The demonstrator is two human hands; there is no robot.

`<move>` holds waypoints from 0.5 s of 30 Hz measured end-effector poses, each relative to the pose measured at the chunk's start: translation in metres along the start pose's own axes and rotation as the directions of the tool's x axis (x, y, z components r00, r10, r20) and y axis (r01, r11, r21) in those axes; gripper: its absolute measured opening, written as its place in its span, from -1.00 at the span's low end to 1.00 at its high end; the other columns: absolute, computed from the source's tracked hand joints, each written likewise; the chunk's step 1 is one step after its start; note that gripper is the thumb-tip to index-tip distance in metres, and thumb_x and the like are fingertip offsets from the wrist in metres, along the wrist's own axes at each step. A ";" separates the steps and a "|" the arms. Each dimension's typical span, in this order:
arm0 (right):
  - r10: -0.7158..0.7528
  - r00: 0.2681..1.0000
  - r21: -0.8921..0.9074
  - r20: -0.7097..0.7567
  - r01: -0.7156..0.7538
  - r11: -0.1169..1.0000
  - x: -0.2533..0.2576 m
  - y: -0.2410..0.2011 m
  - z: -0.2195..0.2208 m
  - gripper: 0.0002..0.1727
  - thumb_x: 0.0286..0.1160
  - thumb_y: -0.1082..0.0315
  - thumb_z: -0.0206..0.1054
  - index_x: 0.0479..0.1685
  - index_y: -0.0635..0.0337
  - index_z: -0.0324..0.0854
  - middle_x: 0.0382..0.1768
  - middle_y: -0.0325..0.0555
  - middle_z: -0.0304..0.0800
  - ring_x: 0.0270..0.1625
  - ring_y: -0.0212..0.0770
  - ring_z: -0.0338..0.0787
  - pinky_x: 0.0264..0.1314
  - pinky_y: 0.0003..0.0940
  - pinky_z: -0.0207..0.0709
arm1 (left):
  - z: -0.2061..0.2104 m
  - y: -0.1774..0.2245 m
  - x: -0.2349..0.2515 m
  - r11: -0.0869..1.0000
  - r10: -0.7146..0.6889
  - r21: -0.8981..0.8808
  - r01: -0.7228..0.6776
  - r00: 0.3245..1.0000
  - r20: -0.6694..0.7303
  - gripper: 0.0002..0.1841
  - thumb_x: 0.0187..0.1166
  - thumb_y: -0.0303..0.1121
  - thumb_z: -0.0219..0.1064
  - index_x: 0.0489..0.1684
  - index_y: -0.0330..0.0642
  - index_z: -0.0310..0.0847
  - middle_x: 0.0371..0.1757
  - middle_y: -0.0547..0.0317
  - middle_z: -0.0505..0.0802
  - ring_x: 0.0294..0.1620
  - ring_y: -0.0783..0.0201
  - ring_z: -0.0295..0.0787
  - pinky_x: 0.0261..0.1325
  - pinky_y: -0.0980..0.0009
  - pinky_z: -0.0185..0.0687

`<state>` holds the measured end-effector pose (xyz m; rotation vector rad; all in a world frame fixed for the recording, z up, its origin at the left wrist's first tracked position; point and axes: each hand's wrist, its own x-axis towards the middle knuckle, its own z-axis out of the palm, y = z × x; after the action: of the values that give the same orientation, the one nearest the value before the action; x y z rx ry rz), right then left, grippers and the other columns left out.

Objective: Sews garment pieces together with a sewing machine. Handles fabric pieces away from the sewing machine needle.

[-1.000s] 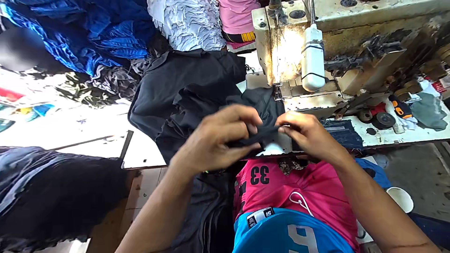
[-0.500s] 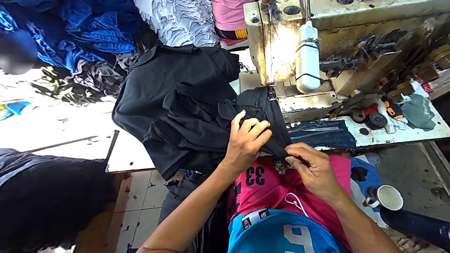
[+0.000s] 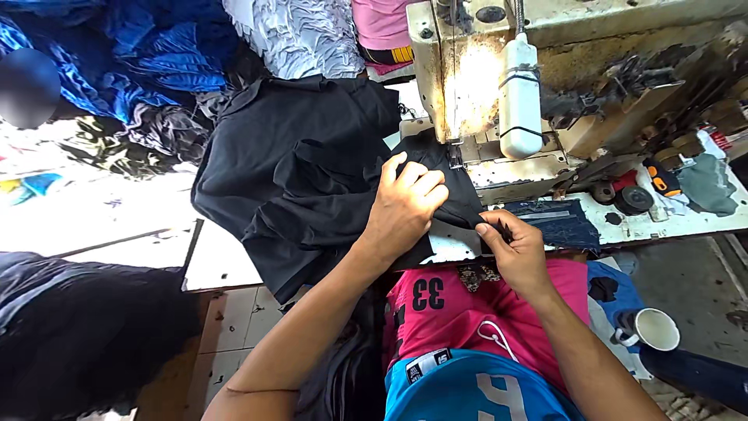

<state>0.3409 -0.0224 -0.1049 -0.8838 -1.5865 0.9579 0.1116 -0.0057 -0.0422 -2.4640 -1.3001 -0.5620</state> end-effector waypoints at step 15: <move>0.006 1.000 -0.002 0.005 -0.006 1.000 0.028 -0.002 0.010 -0.87 0.61 0.42 0.36 -0.03 0.17 0.79 -0.11 -0.20 0.85 -0.26 -0.37 0.78 -0.24 -0.44 0.72 | -0.001 -0.042 0.008 0.987 0.117 -0.111 -0.117 0.993 0.000 -0.74 0.61 -0.55 0.11 -0.25 -0.14 0.77 0.13 0.20 0.90 0.33 0.04 0.72 0.69 -0.17 0.21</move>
<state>0.3255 0.0002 -0.0941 -0.8887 -1.5907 0.9635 0.0804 0.0230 -0.0345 -2.6141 -1.1461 -0.6117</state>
